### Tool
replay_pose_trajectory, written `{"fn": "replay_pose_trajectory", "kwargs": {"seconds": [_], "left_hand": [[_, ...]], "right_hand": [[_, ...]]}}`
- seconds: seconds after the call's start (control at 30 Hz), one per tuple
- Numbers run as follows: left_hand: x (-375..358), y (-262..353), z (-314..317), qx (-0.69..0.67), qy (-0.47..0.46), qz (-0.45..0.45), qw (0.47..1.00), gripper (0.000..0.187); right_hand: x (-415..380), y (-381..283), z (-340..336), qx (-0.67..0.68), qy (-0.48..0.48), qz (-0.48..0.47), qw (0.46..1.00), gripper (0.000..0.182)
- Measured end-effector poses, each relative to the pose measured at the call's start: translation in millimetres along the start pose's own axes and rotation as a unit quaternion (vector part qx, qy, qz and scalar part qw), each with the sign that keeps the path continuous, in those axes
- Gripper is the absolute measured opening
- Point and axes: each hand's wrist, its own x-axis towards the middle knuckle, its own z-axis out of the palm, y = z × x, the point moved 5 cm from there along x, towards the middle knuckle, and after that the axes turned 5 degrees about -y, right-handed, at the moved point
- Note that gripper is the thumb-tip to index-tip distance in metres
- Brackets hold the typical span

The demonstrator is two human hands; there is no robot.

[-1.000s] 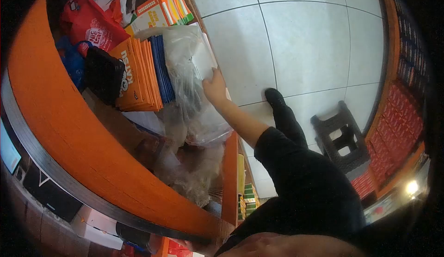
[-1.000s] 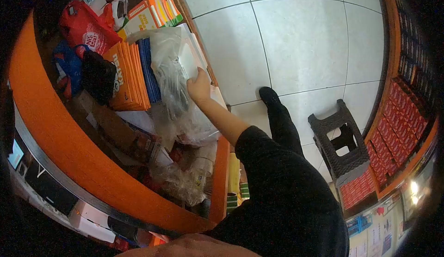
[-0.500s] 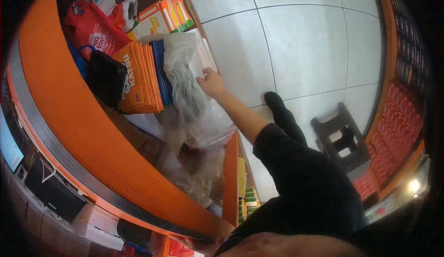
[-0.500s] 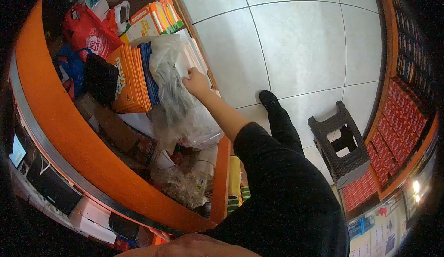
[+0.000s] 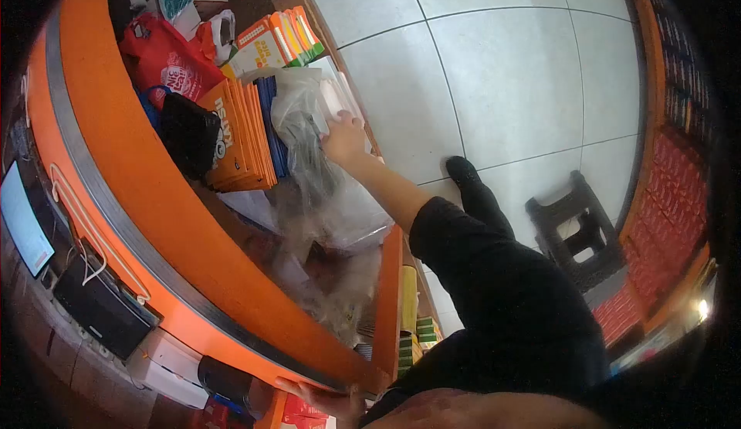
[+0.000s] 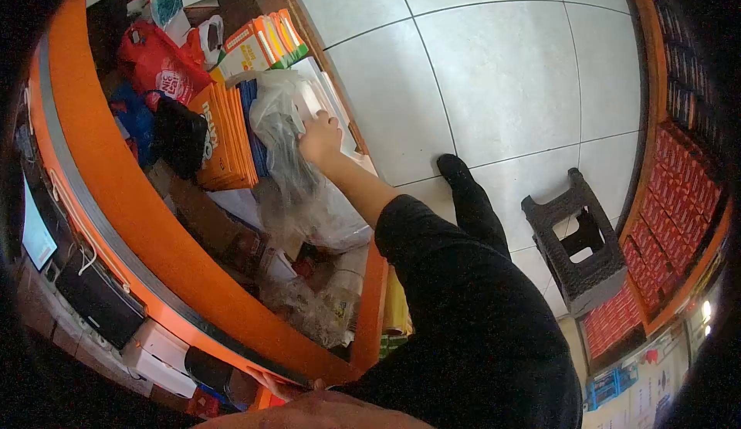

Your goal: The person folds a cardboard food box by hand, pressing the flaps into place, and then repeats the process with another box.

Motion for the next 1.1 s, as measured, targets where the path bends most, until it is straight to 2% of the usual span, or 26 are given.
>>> {"fn": "replay_pose_trajectory", "kwargs": {"seconds": [0.03,0.07,0.13,0.27,0.33,0.47,0.53,0.57,0.63,0.67,0.73,0.77,0.83,0.93,1.07,1.1], "left_hand": [[1,1,-1,-0.015,0.009,0.019,1.0,0.09],[0,2,-2,-0.012,0.009,0.02,1.0,0.09],[1,3,-3,-0.04,-0.023,-0.029,0.999,0.091],[6,13,-4,-0.034,0.006,-0.016,0.999,0.091],[5,11,-3,-0.026,0.01,-0.016,0.999,0.091],[6,12,-2,-0.05,0.019,-0.027,0.998,0.091],[7,12,-3,-0.003,0.002,-0.019,1.0,0.091],[7,14,-4,-0.001,0.003,-0.018,1.0,0.091],[11,19,-3,-0.015,-0.005,-0.008,1.0,0.091],[10,18,-2,-0.014,-0.006,-0.006,1.0,0.091],[7,12,-1,-0.04,0.02,-0.013,0.999,0.091],[5,12,-1,-0.038,0.02,-0.014,0.999,0.091],[3,11,0,-0.08,0.034,-0.02,0.996,0.091],[2,9,-2,-0.059,0.042,0.0,0.997,0.089],[-1,9,-1,-0.102,0.045,-0.003,0.994,0.088],[-3,7,0,-0.093,0.04,-0.004,0.995,0.087]], "right_hand": [[-7,-5,-6,-0.039,0.061,-0.009,0.997,0.035],[-8,-8,-4,-0.035,0.061,-0.009,0.997,0.035],[-9,-6,2,0.033,0.125,-0.001,0.992,0.033],[-1,5,18,0.06,0.095,0.033,0.993,0.031],[-7,-4,13,0.027,0.152,-0.014,0.988,0.031],[-19,-13,6,0.014,0.134,0.003,0.991,0.035],[-23,-17,1,0.226,0.165,-0.056,0.958,0.042],[-23,-17,-4,0.228,0.165,-0.056,0.958,0.042],[-16,-11,-12,0.299,0.05,0.053,0.951,0.041],[-5,-3,-5,0.301,0.051,0.053,0.951,0.041],[23,12,19,0.165,0.039,-0.037,0.985,0.036],[25,14,18,0.166,0.038,-0.036,0.985,0.036],[24,2,12,0.043,-0.045,-0.119,0.991,0.038],[-3,-14,-22,0.094,-0.084,-0.179,0.976,0.041],[-22,-28,-40,0.056,-0.054,-0.195,0.978,0.046],[-20,-27,-34,0.043,-0.072,-0.171,0.982,0.048]]}}
